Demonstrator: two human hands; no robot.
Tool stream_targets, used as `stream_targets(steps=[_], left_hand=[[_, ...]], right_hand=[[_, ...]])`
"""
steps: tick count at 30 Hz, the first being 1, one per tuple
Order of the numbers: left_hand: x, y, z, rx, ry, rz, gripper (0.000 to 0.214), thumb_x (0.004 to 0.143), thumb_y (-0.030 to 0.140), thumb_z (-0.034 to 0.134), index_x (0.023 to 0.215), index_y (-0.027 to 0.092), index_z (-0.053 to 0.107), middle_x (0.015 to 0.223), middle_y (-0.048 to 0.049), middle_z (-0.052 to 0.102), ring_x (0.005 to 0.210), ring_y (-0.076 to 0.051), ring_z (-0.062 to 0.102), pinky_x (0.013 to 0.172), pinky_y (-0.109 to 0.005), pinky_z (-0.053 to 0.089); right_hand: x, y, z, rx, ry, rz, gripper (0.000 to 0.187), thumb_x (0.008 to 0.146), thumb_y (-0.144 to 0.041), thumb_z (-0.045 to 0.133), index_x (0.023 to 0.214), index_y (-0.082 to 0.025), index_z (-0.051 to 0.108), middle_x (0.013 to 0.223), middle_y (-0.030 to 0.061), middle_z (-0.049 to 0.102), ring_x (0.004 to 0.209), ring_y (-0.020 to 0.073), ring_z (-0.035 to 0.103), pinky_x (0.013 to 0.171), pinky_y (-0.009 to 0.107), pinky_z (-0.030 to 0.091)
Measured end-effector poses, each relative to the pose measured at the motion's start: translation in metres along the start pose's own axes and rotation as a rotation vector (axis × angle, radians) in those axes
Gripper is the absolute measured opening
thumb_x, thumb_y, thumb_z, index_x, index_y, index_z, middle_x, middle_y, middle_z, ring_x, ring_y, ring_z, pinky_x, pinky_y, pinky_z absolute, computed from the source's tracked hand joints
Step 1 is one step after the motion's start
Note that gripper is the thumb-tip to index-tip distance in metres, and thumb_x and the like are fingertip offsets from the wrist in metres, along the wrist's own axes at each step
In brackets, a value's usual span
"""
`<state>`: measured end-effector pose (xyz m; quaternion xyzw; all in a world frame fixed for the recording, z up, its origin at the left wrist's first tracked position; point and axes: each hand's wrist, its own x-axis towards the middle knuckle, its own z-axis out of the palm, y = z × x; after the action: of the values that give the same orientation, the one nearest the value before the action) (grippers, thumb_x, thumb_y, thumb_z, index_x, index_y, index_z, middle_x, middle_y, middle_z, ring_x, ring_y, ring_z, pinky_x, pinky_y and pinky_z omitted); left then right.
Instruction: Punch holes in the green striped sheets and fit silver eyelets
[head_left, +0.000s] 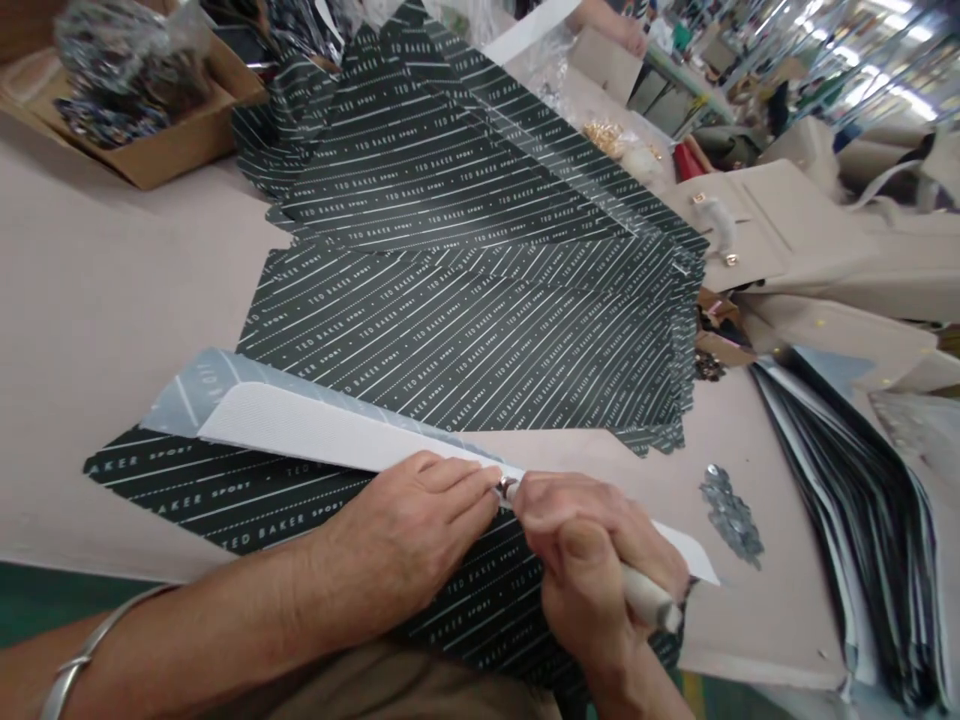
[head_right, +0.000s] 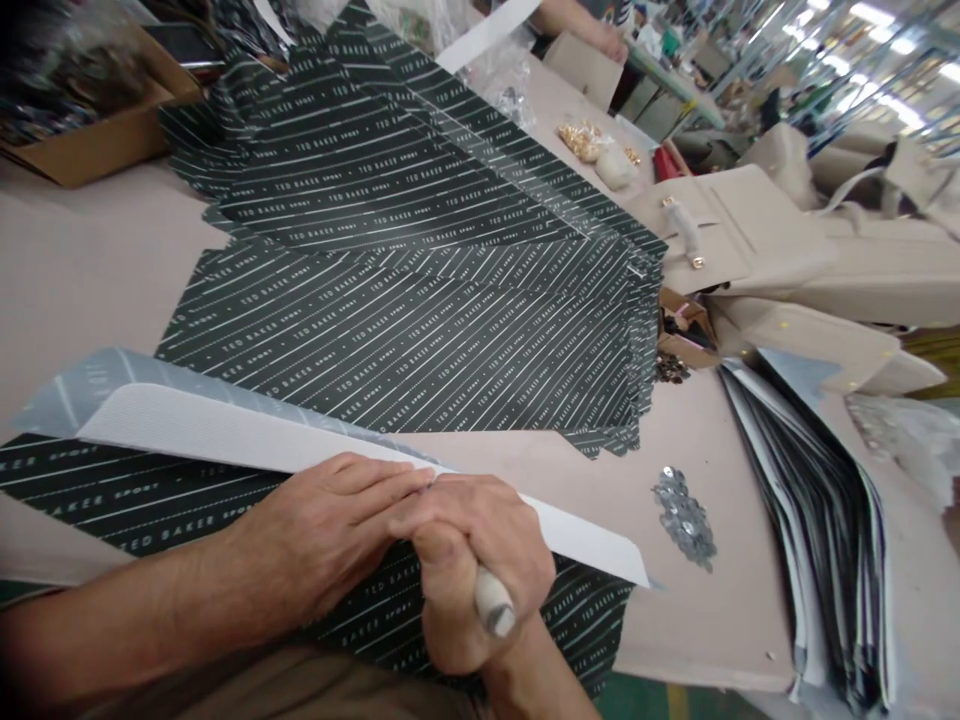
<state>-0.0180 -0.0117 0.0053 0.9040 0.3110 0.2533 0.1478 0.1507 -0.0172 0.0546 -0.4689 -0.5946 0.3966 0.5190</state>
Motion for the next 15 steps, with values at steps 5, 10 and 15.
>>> stream_targets(steps=[5, 10, 15], left_hand=[[-0.001, 0.001, -0.001, 0.027, -0.06, -0.017, 0.024, 0.101, 0.015, 0.041, 0.119, 0.015, 0.057, 0.11, -0.0065, 0.063, 0.101, -0.023, 0.058, 0.082, -0.038, 0.049], [0.0, 0.0, -0.002, 0.106, -0.094, 0.003, 0.02, 0.097, 0.017, 0.05, 0.115, 0.013, 0.059, 0.103, -0.0072, 0.061, 0.094, -0.023, 0.057, 0.082, -0.039, 0.05], [-0.003, -0.003, 0.009, 0.157, -0.06, 0.045, 0.017, 0.095, 0.012, 0.049, 0.108, 0.015, 0.06, 0.105, -0.0062, 0.064, 0.099, -0.023, 0.058, 0.089, -0.04, 0.049]], right_hand=[[0.02, 0.003, 0.008, -0.051, -0.042, -0.058, 0.024, 0.097, -0.033, 0.058, 0.083, -0.023, 0.074, 0.057, -0.0021, 0.054, 0.05, 0.0136, 0.054, 0.05, 0.029, 0.045], [0.052, -0.003, 0.02, -0.087, -0.126, 0.018, 0.033, 0.097, -0.044, 0.057, 0.079, -0.019, 0.072, 0.053, -0.0044, 0.049, 0.046, 0.0093, 0.044, 0.043, 0.024, 0.035], [0.061, -0.013, 0.04, -0.2, -0.274, -0.02, 0.033, 0.097, -0.037, 0.056, 0.074, -0.019, 0.07, 0.056, -0.0043, 0.055, 0.05, 0.0086, 0.048, 0.049, 0.022, 0.039]])
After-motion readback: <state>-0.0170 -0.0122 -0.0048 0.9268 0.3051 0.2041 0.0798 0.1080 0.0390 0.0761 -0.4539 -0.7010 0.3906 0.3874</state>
